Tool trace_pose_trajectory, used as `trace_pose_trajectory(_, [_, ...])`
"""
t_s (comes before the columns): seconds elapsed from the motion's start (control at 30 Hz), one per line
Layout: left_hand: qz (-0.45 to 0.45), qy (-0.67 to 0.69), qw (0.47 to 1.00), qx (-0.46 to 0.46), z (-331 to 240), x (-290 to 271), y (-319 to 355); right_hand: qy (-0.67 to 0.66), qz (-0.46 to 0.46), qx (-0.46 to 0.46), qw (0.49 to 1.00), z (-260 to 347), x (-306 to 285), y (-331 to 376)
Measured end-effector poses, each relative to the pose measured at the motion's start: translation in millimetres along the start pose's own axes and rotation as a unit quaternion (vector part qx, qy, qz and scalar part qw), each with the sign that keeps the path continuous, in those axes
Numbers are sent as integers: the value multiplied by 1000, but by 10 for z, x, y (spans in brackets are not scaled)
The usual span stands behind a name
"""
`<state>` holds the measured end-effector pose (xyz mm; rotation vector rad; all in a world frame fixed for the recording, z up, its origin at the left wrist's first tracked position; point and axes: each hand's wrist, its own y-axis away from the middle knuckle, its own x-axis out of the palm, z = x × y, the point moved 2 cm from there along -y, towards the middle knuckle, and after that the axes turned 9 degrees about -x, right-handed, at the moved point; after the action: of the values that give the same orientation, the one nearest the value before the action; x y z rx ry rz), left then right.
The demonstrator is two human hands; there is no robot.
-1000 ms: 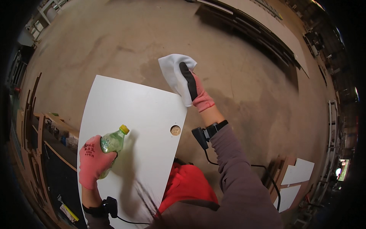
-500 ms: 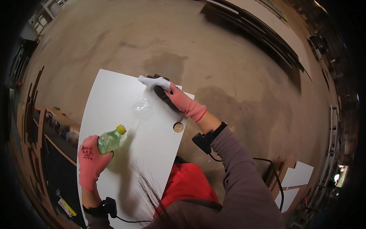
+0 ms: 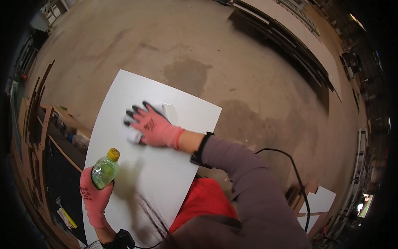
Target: Scraping and cleaning a large furniture board with liquid and a cloth in a factory setting.
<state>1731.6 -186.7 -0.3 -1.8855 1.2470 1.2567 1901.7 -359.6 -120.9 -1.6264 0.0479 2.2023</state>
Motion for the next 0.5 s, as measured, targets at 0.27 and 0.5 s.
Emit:
trace_pose_trajectory(0.27, [-48, 34, 995, -83, 341, -211, 261, 108, -21, 370, 922, -416, -116, 727])
trace_pose_trajectory(0.5, [-87, 90, 981, -152, 671, -359, 503, 139, 4, 435, 889, -257, -120, 701])
